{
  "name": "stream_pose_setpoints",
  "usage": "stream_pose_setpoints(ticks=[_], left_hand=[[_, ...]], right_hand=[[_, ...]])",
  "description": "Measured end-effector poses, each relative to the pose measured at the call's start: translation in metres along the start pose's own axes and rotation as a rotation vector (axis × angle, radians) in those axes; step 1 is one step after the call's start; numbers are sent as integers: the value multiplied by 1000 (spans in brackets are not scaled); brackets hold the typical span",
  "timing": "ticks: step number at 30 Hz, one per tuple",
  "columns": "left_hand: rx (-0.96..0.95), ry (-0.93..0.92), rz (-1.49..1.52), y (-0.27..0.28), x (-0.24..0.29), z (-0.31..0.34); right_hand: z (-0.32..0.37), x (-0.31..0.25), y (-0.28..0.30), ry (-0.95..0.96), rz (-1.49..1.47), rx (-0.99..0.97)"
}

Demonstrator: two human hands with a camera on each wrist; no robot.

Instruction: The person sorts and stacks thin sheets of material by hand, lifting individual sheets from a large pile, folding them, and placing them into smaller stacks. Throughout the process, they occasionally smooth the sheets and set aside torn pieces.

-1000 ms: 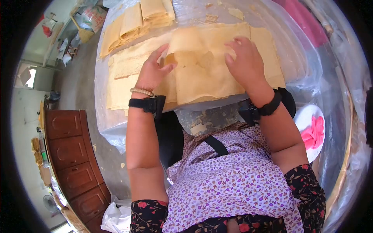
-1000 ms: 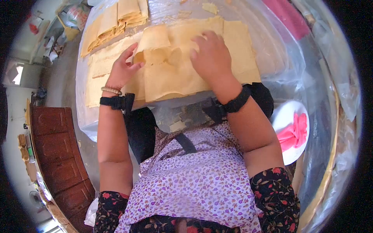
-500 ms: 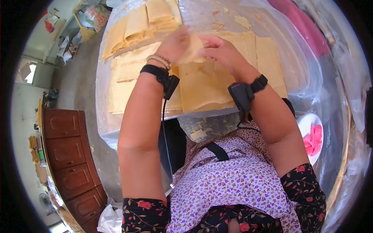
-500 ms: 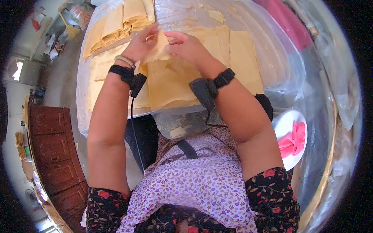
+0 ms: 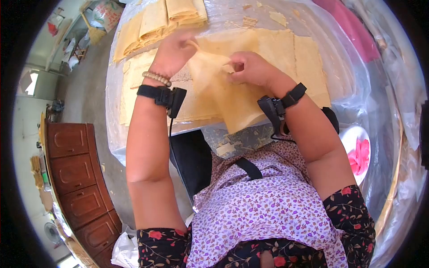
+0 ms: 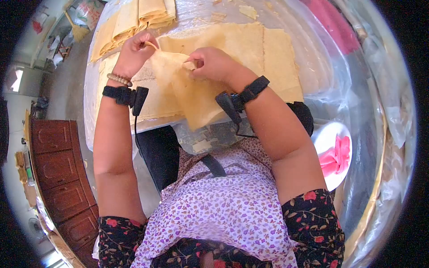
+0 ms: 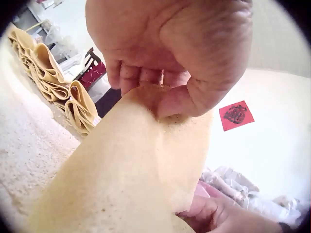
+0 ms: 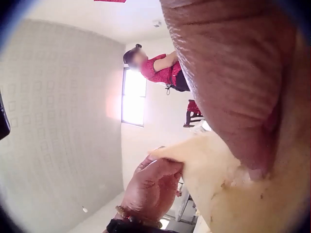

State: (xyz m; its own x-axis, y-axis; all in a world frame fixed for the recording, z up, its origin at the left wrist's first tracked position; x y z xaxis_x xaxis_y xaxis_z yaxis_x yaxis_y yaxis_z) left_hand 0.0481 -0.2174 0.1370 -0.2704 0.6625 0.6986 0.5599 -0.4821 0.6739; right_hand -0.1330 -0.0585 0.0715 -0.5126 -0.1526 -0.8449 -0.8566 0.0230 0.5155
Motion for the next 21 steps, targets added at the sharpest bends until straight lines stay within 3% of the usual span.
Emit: stream_pose_setpoints(ticks=[3,8,9,12,15,16,17,20,21], left_hand=[[-55,177,106,13,-6,21],[102,324,451,27,-32,45],[7,364,470,28,-37,46],[56,504,816,14,-48,59],[156,413,1144,8,-57,58],[190,383,1251,7,-56,60],[180,237,1403,0,-67,53],[60,64,1387,-3,-59,47],[89,129,1370,-3,-58,50]], right_hand=[[1,5,-10,-76,-223,141],[3,10,-7,38,70,145],[2,4,-8,72,107,131],[11,-15,-12,70,124,150],[24,-68,-43,126,725,330],[23,-70,-52,71,720,307],[22,-73,-58,19,714,287],[15,-77,-50,-89,658,102],[15,-75,-46,-120,632,16]])
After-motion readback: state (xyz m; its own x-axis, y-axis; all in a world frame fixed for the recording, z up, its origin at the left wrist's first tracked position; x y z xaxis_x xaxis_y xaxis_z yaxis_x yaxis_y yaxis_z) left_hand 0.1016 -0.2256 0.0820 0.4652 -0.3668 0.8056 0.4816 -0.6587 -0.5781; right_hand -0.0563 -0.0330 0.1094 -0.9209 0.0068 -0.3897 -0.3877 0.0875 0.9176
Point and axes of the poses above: each hand's wrist, its own z-axis away from the middle knuckle, its own y-axis out of the back of the hand, x = y × z, the point moved 3 cm from there along -z, towards the middle knuckle, and after that the axes turned 6 degrees about y, right-handed, at the moved point
